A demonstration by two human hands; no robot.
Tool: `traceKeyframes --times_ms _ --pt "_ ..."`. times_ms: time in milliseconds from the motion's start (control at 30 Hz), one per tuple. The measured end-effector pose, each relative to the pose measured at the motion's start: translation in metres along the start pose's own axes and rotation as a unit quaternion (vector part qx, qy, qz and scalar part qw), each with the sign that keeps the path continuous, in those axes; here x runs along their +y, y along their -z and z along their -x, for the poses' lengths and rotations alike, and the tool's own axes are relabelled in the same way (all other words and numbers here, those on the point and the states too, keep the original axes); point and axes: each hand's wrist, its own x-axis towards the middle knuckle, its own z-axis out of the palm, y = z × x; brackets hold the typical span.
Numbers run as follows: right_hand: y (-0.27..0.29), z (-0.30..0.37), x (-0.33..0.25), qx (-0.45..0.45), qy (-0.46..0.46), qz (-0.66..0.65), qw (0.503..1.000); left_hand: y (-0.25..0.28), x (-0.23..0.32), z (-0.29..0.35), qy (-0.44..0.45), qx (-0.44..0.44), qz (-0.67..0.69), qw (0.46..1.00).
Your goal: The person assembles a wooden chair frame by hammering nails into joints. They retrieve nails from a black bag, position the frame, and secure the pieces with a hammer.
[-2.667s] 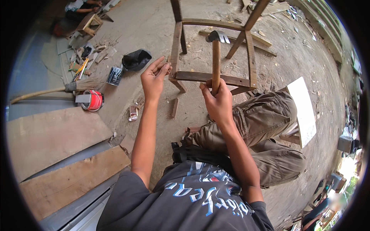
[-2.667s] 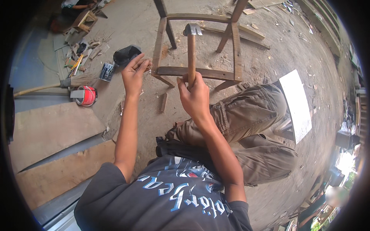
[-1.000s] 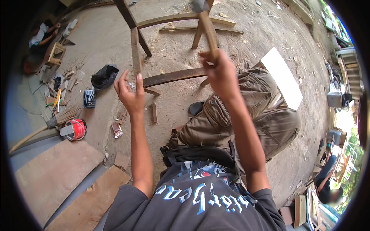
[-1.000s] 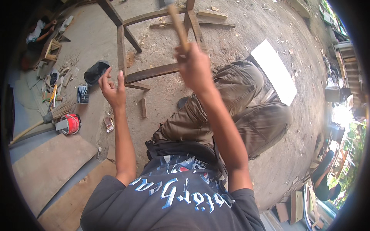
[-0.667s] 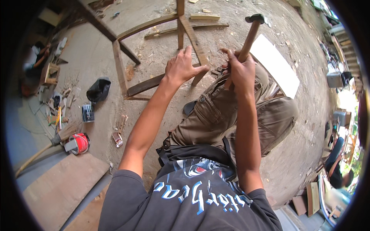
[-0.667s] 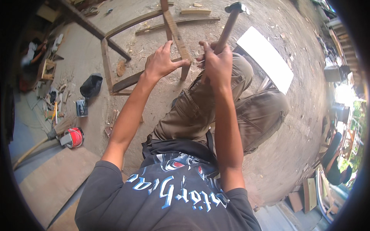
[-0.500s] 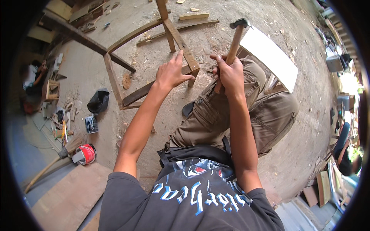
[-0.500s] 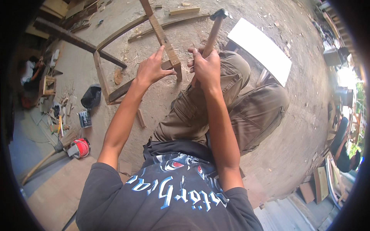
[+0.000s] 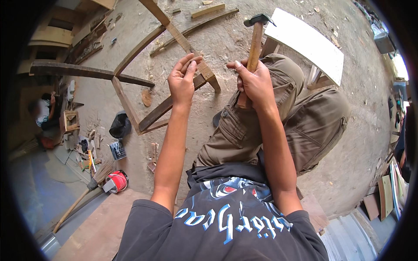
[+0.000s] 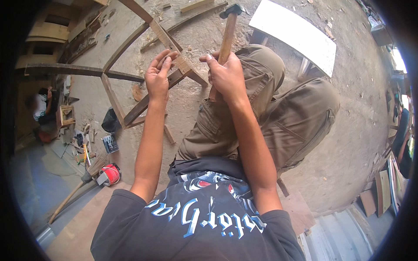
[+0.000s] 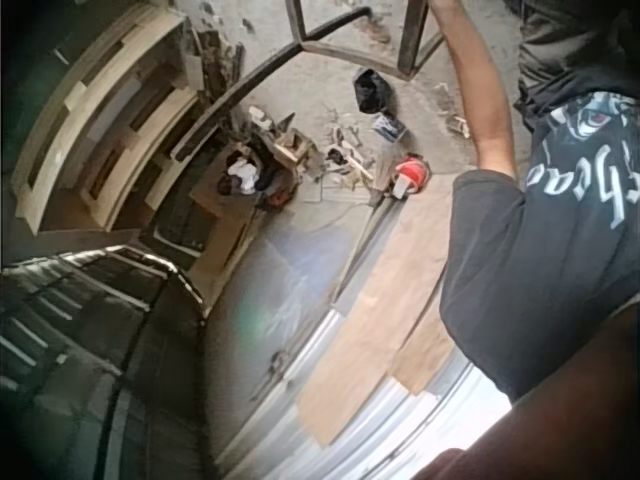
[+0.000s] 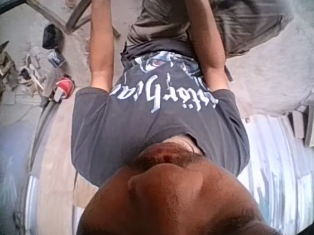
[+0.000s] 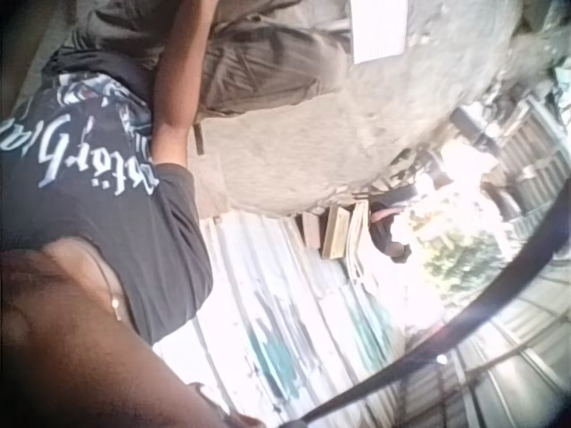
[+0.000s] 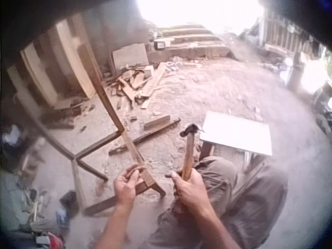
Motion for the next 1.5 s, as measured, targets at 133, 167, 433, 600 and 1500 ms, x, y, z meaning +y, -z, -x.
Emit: traceKeyframes --times_ms 133,167,433,600,1500 --pt "0.001 -0.003 0.003 -0.014 0.006 -0.017 1.0 0.007 0.003 0.0 -0.062 0.02 -0.091 0.994" --pt "-0.002 -0.002 0.001 -0.024 0.008 -0.015 1.0 0.014 0.005 0.001 -0.075 0.032 -0.107 0.991" --pt "0.023 0.02 -0.054 -0.073 0.077 -0.047 0.993 0.045 0.026 0.005 0.005 0.007 -0.442 0.897" --pt "0.073 -0.058 -0.087 0.135 0.172 0.14 0.966 0.038 0.023 0.012 -0.151 -0.133 -0.599 0.775" --pt "0.127 -0.163 -0.034 0.172 0.279 0.526 0.785 0.083 0.042 0.019 -0.073 -0.002 -0.496 0.865"
